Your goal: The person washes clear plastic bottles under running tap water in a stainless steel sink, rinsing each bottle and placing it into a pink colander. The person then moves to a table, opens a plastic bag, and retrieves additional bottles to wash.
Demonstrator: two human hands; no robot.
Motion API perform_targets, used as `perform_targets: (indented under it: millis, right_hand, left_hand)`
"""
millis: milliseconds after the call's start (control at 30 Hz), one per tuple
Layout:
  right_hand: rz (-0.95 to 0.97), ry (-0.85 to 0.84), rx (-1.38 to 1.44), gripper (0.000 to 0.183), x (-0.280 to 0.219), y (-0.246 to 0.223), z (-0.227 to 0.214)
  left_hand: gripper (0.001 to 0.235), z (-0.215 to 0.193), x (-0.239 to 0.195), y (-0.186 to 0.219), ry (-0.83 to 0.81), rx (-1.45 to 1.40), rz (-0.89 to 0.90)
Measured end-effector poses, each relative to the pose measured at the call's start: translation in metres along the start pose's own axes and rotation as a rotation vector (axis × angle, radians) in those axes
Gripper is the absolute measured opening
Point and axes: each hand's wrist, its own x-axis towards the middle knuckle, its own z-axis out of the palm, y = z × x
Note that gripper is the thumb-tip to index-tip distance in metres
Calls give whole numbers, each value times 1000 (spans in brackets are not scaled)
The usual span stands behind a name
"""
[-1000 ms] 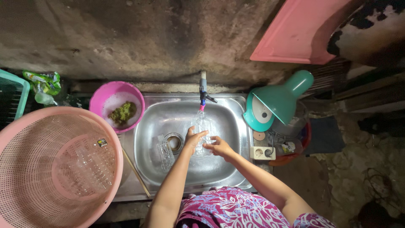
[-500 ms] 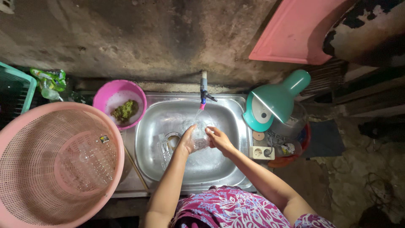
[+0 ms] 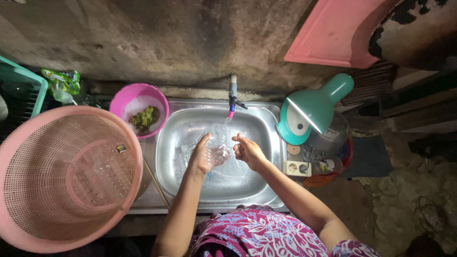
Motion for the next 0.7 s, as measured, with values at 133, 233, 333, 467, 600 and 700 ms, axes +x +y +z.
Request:
perform_targets:
  millis: [133, 233, 333, 467, 600, 700]
  right_hand:
    - [8, 11, -31, 48, 8, 5, -3]
    - [-27, 7, -40, 46, 20, 4, -3]
    - [-47, 15, -64, 46, 32, -2, 0]
    - [-61, 20, -88, 50, 42, -9, 10]
    - [-65, -24, -71, 51, 43, -8, 22]
    - [-43, -38, -29, 52, 38, -7, 27]
  left_hand:
    - [95, -1, -27, 18, 72, 330, 301]
    - [103, -7, -31, 18, 117, 588, 535]
    - [100, -15, -25, 9, 175, 788, 761]
    - [90, -17, -11, -5, 161, 838, 922]
    - [90, -12, -3, -14, 133, 774, 851]
    - [84, -9, -2, -15, 104, 627, 646]
